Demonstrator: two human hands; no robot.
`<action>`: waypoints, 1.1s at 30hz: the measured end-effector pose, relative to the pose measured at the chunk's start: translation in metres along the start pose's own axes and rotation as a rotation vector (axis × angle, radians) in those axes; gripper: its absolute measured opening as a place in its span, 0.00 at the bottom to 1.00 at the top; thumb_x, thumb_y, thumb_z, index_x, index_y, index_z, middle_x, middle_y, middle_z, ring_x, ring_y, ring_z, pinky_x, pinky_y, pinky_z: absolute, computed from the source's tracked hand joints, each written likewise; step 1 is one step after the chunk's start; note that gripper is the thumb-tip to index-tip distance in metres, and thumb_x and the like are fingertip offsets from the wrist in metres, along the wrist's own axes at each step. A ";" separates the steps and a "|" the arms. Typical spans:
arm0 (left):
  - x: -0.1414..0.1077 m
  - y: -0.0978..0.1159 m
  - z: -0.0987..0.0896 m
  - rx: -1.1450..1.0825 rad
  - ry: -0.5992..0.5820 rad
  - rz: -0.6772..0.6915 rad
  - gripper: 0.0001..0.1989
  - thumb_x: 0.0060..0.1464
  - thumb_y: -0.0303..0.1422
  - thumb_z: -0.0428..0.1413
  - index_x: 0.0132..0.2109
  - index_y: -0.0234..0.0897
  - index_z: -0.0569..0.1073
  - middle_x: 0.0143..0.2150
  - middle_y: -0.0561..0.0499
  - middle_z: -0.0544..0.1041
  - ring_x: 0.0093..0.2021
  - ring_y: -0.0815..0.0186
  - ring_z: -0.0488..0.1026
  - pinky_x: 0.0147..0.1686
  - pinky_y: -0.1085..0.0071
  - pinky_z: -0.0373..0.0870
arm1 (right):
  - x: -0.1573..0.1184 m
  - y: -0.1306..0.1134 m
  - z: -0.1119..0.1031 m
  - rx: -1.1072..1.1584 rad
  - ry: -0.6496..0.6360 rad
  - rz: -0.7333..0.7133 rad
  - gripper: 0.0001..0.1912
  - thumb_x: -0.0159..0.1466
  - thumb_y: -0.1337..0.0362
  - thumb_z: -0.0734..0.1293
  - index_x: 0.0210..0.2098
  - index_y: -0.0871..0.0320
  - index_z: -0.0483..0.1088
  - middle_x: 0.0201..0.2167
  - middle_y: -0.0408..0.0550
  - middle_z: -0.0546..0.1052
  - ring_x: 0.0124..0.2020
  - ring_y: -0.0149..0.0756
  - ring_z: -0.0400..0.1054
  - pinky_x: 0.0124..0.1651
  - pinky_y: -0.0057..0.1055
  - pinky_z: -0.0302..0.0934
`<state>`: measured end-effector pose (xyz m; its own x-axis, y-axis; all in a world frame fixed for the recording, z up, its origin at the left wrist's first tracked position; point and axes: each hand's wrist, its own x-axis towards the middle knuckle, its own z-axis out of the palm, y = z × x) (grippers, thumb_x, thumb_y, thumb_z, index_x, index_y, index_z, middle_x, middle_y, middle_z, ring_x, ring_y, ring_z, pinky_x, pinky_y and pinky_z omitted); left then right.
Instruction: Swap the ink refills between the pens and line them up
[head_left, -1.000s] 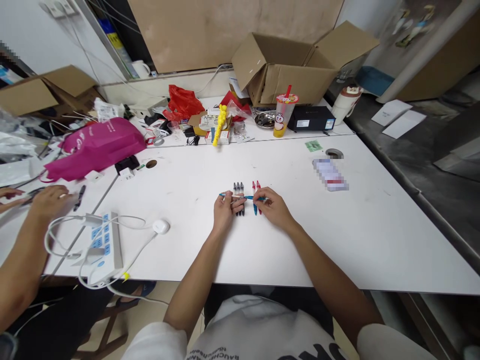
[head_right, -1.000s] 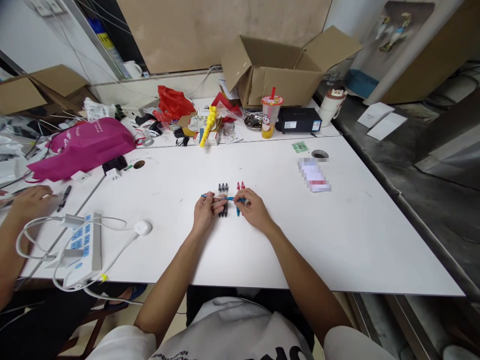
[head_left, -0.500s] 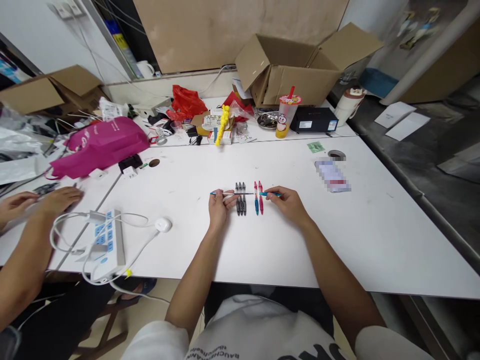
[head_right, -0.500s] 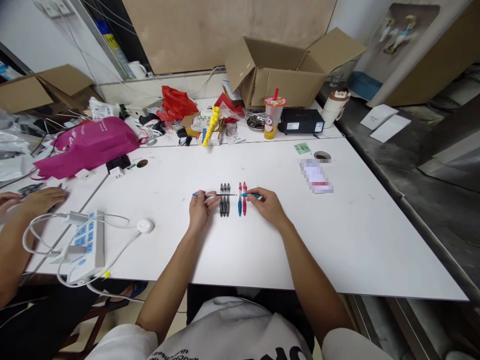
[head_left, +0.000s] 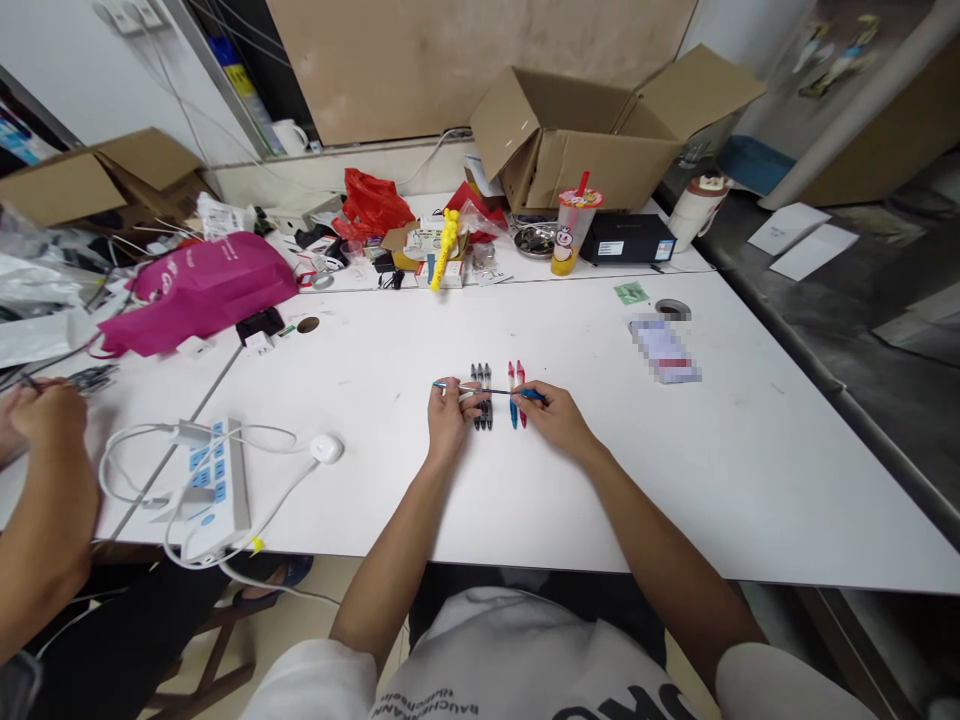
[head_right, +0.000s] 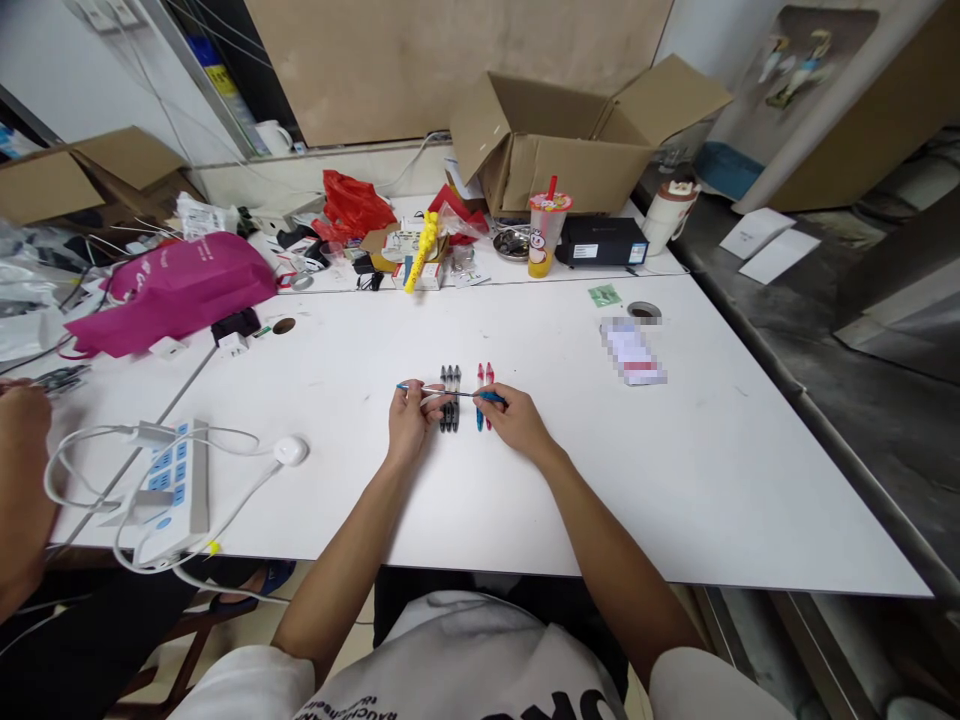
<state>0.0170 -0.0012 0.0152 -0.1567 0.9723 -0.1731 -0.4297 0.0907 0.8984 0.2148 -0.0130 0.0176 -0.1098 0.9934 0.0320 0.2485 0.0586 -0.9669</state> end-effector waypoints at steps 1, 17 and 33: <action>-0.001 -0.001 0.001 0.000 -0.013 -0.001 0.22 0.60 0.52 0.62 0.43 0.40 0.65 0.41 0.47 0.83 0.35 0.64 0.84 0.25 0.76 0.72 | -0.001 0.000 0.002 0.001 0.020 -0.003 0.21 0.64 0.44 0.70 0.41 0.56 0.78 0.21 0.38 0.62 0.24 0.33 0.55 0.29 0.32 0.54; 0.004 0.012 -0.010 0.027 0.122 0.016 0.17 0.65 0.47 0.59 0.48 0.37 0.69 0.47 0.41 0.84 0.43 0.60 0.85 0.28 0.75 0.75 | 0.004 0.001 -0.020 -0.045 0.126 -0.030 0.22 0.65 0.43 0.69 0.30 0.56 0.74 0.24 0.41 0.64 0.28 0.34 0.55 0.31 0.32 0.52; -0.003 0.003 0.002 0.000 0.004 -0.029 0.23 0.60 0.51 0.63 0.47 0.39 0.67 0.45 0.42 0.84 0.40 0.61 0.85 0.28 0.74 0.77 | 0.001 -0.003 -0.008 -0.065 0.089 -0.015 0.27 0.64 0.39 0.67 0.25 0.56 0.67 0.22 0.40 0.60 0.27 0.32 0.53 0.30 0.31 0.50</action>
<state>0.0181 -0.0033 0.0191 -0.1480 0.9684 -0.2006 -0.4339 0.1187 0.8931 0.2216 -0.0112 0.0229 -0.0285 0.9971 0.0711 0.3093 0.0764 -0.9479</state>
